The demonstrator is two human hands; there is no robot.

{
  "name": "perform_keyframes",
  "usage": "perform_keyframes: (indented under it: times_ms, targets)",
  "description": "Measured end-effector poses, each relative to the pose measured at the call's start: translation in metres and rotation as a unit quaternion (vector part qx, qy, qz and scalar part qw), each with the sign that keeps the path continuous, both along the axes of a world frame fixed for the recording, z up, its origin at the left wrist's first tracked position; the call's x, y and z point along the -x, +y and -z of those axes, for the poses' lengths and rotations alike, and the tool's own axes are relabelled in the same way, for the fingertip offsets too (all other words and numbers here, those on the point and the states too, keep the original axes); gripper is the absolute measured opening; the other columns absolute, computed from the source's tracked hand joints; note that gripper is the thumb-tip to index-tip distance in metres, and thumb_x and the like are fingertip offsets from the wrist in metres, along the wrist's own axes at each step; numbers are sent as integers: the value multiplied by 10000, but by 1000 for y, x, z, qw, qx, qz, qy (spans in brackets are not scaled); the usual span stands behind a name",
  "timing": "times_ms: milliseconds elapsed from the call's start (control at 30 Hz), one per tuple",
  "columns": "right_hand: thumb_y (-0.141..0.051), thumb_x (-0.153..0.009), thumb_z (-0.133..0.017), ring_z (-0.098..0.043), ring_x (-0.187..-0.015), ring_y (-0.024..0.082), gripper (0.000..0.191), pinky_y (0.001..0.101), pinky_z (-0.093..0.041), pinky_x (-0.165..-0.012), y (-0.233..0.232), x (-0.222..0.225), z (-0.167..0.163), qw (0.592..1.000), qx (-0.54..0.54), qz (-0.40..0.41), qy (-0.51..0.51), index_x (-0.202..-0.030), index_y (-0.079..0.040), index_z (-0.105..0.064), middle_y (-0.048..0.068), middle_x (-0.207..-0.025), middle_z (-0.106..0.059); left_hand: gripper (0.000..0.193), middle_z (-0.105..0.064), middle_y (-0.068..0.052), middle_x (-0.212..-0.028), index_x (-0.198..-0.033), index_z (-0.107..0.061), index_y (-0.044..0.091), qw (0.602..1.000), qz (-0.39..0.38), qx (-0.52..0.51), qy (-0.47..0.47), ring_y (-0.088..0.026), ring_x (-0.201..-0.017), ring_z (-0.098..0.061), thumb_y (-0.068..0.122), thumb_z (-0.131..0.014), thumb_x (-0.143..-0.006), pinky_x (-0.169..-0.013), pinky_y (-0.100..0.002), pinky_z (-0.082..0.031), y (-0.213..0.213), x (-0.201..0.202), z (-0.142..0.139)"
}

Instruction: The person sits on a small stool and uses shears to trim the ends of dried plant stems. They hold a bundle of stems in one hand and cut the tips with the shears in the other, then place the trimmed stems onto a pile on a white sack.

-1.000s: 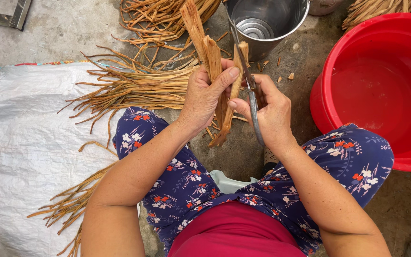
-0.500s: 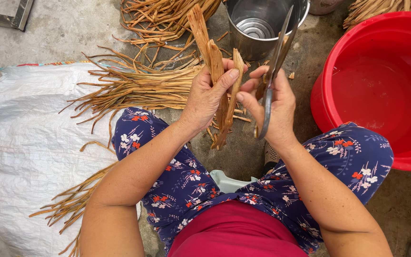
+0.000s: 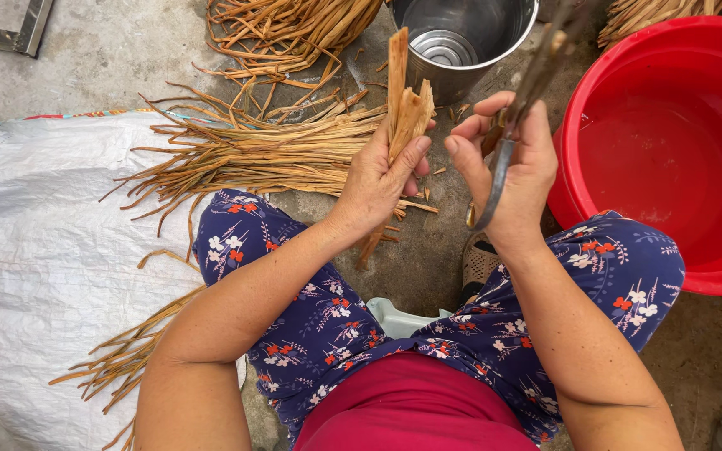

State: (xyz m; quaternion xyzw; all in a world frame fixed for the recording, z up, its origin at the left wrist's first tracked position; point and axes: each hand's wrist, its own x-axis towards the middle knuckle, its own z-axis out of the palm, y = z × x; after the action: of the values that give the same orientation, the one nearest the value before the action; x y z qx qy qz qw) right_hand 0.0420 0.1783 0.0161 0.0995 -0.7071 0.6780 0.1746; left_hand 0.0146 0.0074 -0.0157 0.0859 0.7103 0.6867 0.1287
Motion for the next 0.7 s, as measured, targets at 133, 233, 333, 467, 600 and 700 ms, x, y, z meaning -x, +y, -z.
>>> perform_keyframes:
  times_ms: [133,233,333,467,600,700]
  targets:
    - [40,-958,-820,-561,-845,48,448,197,-490,-779,-5,-3,0,999,19,-27,-36,-1275,-67,-523,25,-1106,-678,494,-659,-31,-964,-1469,-443,99,990,17,83,116,-99,-829,-659,341,-599,-1068,-684,-285,-554,3,-10,-2]
    - [45,-988,-816,-601,-916,54,417,202,-533,-849,-6,3,-3,998,22,-29,-44,-1292,-48,-546,27,-1070,-640,571,-652,-31,-1141,-1510,-384,78,985,81,52,144,-104,-1020,-659,399,-596,-1088,-839,-313,-564,1,-12,1]
    - [17,-977,-798,-647,-907,63,416,194,-546,-792,4,6,-9,995,45,-42,-84,-1304,-65,-555,27,-1013,-667,710,-589,-52,-1179,-1600,-324,56,990,122,-68,27,-113,-1029,-592,478,-544,-1072,-860,-313,-542,-3,-9,5]
    - [4,-964,-779,-692,-909,68,397,193,-566,-783,10,9,-14,990,73,-47,-113,-1277,-71,-545,31,-1026,-706,736,-569,-47,-1084,-1630,-297,36,987,125,-102,-24,-98,-934,-578,508,-476,-1095,-805,-278,-536,-1,-4,7]
    - [6,-975,-798,-634,-879,62,405,197,-534,-759,10,10,-13,993,41,-36,-103,-1289,-65,-552,33,-1005,-655,641,-601,-50,-905,-1559,-300,51,992,123,-2,39,-89,-771,-646,393,-527,-1067,-678,-283,-606,4,-7,1]
    - [7,-1022,-806,-658,-992,79,409,224,-555,-853,9,8,-10,1000,-16,4,-15,-1309,-66,-524,43,-1133,-696,505,-626,-67,-821,-1492,-389,71,989,85,102,69,-116,-647,-661,304,-547,-1073,-595,-289,-568,6,-11,-5]
